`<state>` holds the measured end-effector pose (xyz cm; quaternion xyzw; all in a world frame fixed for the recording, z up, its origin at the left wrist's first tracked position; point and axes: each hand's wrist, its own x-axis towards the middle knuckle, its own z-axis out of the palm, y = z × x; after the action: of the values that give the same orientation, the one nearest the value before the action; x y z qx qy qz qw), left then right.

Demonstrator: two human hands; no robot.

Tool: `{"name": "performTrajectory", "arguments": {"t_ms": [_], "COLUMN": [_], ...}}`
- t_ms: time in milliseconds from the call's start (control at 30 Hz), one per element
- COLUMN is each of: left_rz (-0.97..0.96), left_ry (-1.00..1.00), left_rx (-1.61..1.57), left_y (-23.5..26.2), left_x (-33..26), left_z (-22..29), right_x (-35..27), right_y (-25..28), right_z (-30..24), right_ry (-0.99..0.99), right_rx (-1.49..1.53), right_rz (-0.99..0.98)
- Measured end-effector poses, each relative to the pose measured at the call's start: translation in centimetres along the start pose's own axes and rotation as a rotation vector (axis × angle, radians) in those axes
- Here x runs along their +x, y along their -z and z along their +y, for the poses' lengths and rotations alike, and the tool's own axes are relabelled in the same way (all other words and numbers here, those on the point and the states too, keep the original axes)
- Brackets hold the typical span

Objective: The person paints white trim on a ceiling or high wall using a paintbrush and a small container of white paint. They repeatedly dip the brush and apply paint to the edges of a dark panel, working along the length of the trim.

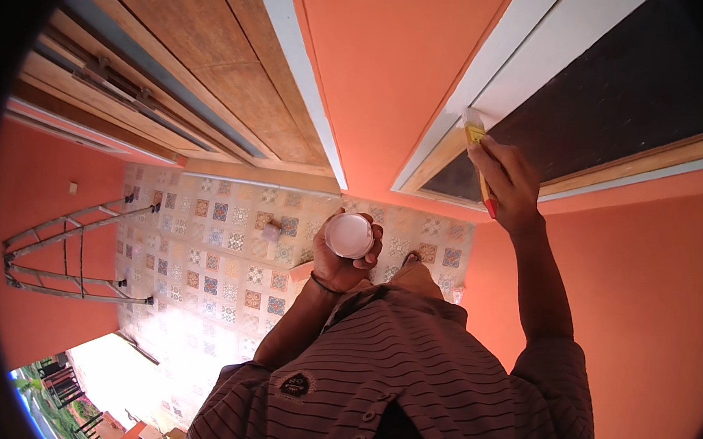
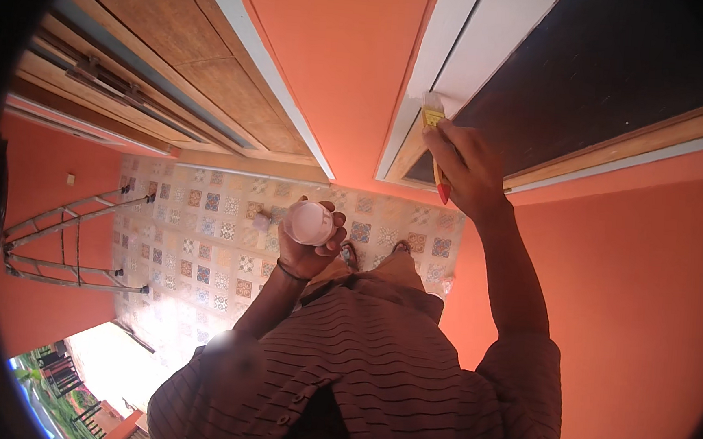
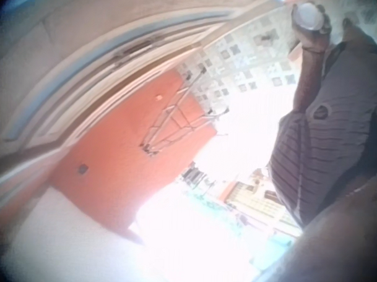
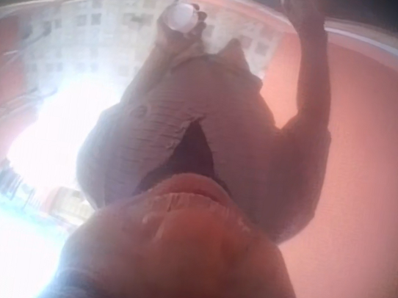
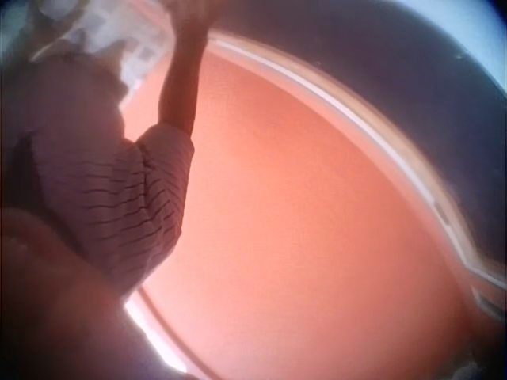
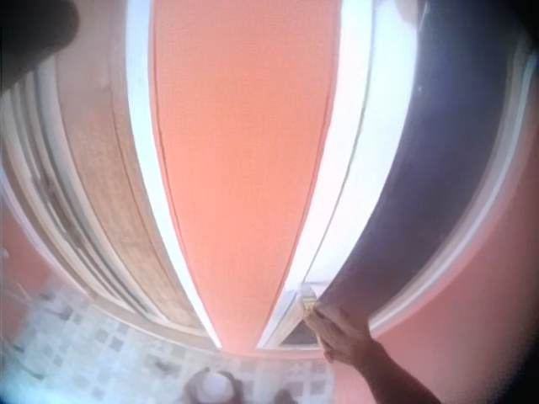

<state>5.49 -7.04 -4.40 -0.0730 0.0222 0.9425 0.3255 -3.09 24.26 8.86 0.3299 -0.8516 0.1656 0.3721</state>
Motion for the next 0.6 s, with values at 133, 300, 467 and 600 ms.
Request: {"name": "performTrajectory", "arguments": {"t_ms": [133,300,467,600], "left_rz": [0.045,0.073,0.101,0.112], "left_ry": [0.026,0.097,0.146,0.167], "left_rx": [-0.017,0.011,0.102,0.137], "left_y": [-0.3,-0.9,-2.2,-4.0], "left_x": [-0.2,0.5,2.7,4.6], "left_z": [0.0,-0.1,-1.5,-3.1], "right_x": [-1.9,-1.9,-2.2,-2.1], "right_y": [-0.2,2.2,5.1,7.6], "right_z": [-3.6,-6.9,-8.7,-10.5], "right_ry": [-0.545,-1.132,-1.099,-0.98], "right_rx": [0.457,0.99,1.17,1.036], "right_rz": [0.349,0.656,0.692,0.62]}}
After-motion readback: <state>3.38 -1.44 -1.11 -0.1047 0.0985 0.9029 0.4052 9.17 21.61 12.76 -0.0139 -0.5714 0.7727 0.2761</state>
